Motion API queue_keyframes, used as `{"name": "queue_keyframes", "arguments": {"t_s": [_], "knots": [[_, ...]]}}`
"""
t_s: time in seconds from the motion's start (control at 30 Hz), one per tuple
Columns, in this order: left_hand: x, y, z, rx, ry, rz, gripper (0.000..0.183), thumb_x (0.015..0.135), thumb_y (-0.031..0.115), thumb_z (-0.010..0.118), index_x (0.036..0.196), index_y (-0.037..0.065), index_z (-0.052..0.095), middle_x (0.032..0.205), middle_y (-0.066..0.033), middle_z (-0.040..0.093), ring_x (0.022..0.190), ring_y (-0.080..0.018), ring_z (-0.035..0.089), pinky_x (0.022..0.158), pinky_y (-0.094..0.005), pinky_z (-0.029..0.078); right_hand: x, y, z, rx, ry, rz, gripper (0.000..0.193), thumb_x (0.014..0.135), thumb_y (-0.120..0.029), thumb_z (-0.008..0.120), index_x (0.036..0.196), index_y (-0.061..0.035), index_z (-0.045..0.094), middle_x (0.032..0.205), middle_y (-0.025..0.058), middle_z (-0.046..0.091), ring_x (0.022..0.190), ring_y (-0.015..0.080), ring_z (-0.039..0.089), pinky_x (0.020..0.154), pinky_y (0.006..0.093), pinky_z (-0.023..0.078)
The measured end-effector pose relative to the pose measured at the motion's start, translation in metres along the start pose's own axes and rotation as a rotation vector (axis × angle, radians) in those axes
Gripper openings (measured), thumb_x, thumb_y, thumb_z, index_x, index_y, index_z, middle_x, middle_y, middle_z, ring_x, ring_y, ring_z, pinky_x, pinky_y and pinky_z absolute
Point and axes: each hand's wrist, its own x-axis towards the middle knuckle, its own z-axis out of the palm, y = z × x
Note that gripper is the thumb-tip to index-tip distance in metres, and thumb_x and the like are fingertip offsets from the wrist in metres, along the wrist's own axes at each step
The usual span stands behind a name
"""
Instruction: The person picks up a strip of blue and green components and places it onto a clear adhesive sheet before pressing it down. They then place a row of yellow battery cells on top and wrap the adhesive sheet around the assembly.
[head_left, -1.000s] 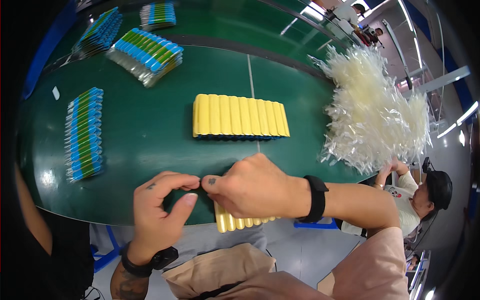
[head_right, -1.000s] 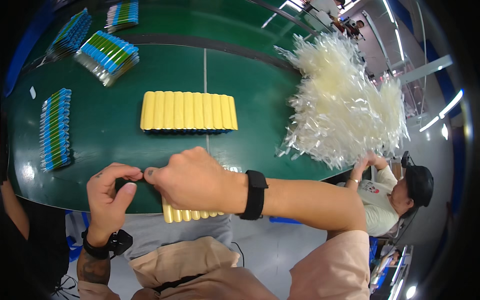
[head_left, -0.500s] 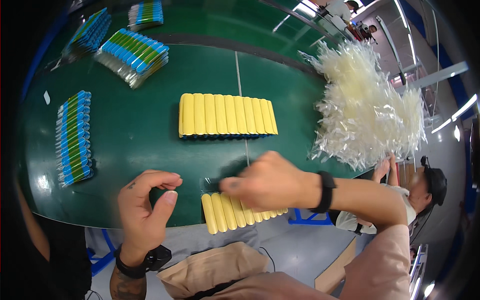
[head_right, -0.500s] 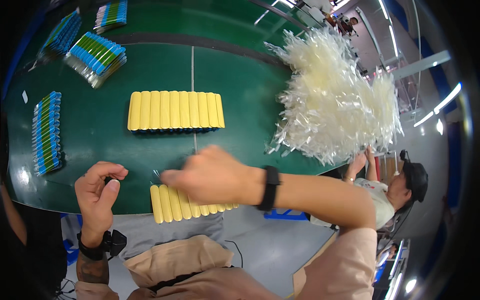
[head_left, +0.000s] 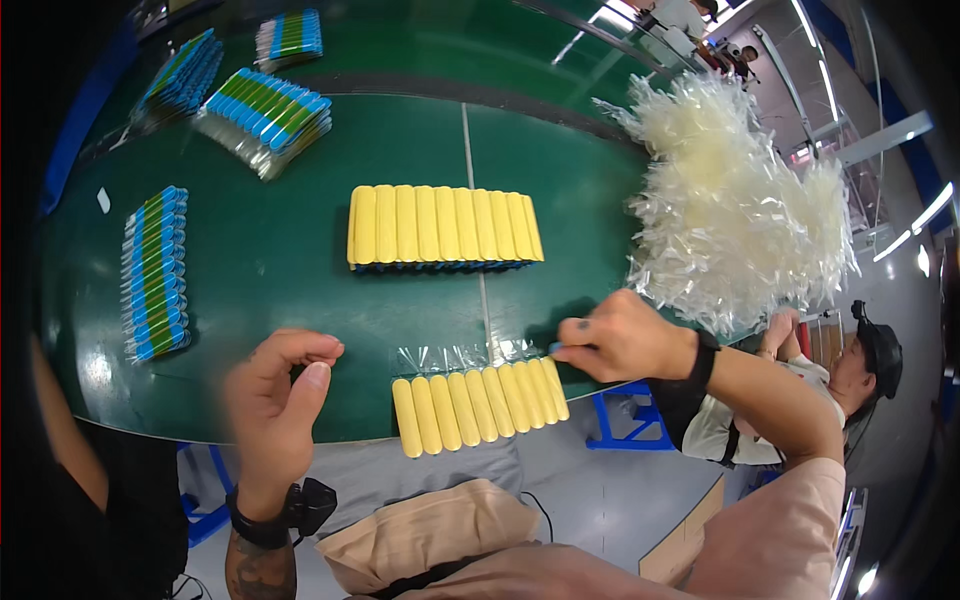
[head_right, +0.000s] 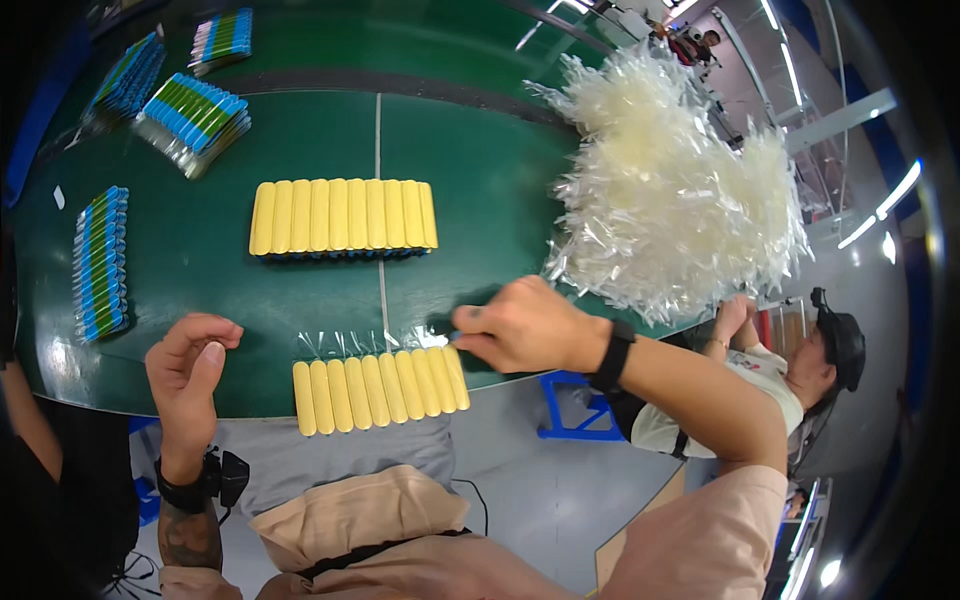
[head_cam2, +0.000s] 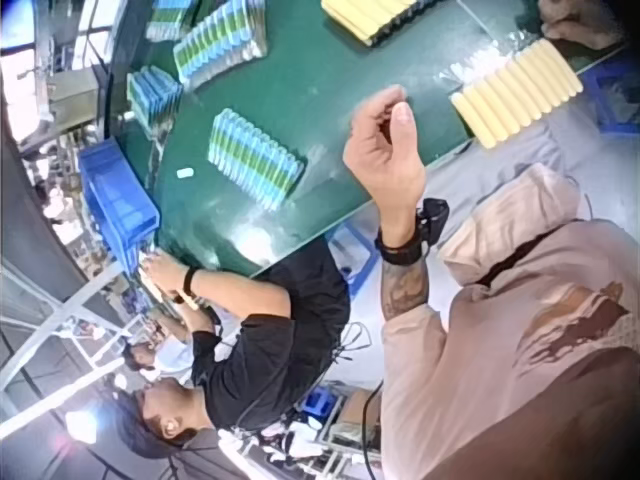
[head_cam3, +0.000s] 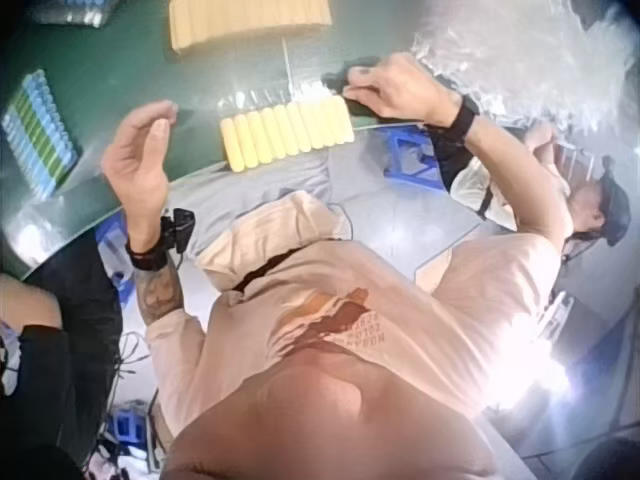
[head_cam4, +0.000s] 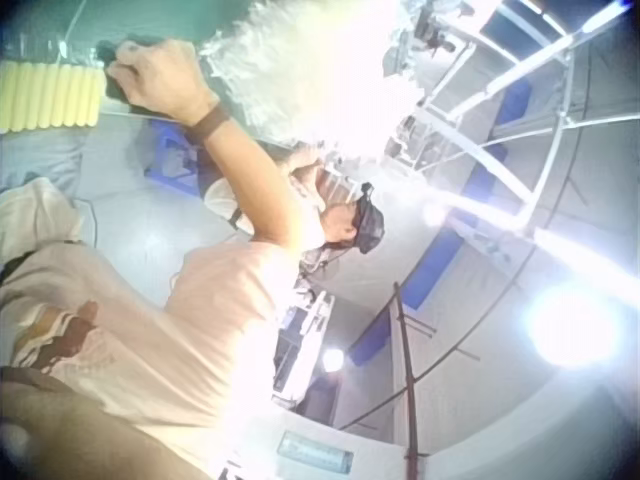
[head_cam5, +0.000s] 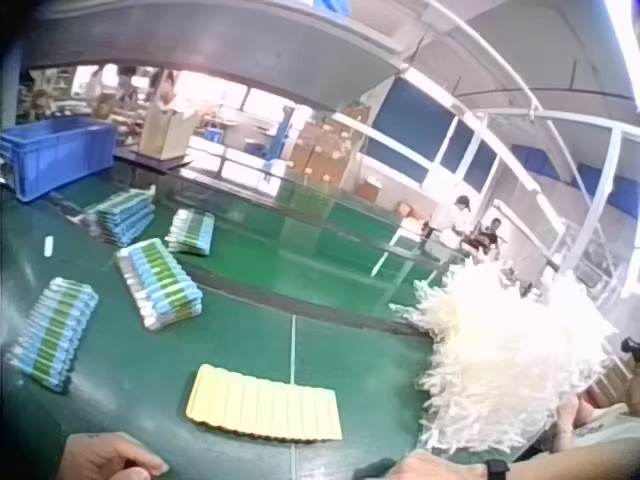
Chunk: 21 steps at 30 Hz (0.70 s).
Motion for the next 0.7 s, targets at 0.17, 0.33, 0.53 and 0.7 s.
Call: {"name": "queue_keyframes", "arguments": {"t_s": [0.17, 0.33, 0.53, 0.7], "knots": [[0.002, 0.010, 0.001, 0.323, -0.219, 0.089, 0.042, 0.072, 0.016, 0.078, 0.112, 0.005, 0.070, 0.105, -0.0121, 0.068, 0.105, -0.0284, 0.063, 0.094, -0.0374, 0.047, -0.034, 0.004, -0.002, -0.146, 0.058, 0.098, 0.019, 0.088, -0.025, 0.074, 0.083, -0.0106, 0.062, 0.063, 0.0069, 0.059, 0.057, 0.0313, 0.061, 0.051, 0.0425, 0.048], [-0.010, 0.020, 0.026, 0.826, -0.413, 0.359, 0.049, 0.067, 0.025, 0.083, 0.112, 0.011, 0.072, 0.117, -0.0074, 0.065, 0.118, -0.0298, 0.056, 0.099, -0.0455, 0.042, -0.018, -0.014, -0.004, -0.337, 0.281, 0.045, 0.028, 0.083, -0.029, 0.078, 0.102, -0.0096, 0.075, 0.090, 0.0079, 0.066, 0.090, 0.0268, 0.065, 0.074, 0.0395, 0.051], [0.028, 0.016, 0.025, 0.566, -0.317, 0.021, 0.026, 0.081, 0.022, 0.076, 0.101, 0.007, 0.075, 0.091, -0.0095, 0.070, 0.094, -0.0275, 0.063, 0.084, -0.0385, 0.044, 0.045, -0.072, -0.018, 0.261, 0.123, 0.101, 0.033, 0.087, -0.030, 0.075, 0.106, -0.0031, 0.072, 0.098, 0.0165, 0.071, 0.090, 0.0360, 0.068, 0.077, 0.0439, 0.053], [0.017, 0.001, 0.034, 0.572, -0.195, 0.029, 0.014, 0.083, 0.014, 0.075, 0.086, 0.001, 0.072, 0.077, -0.0096, 0.070, 0.077, -0.0209, 0.064, 0.077, -0.0364, 0.046, 0.096, -0.089, -0.010, 0.297, -0.069, 0.102, 0.026, 0.088, -0.023, 0.071, 0.097, 0.0016, 0.071, 0.083, 0.0221, 0.069, 0.080, 0.0411, 0.068, 0.072, 0.0474, 0.053]]}}
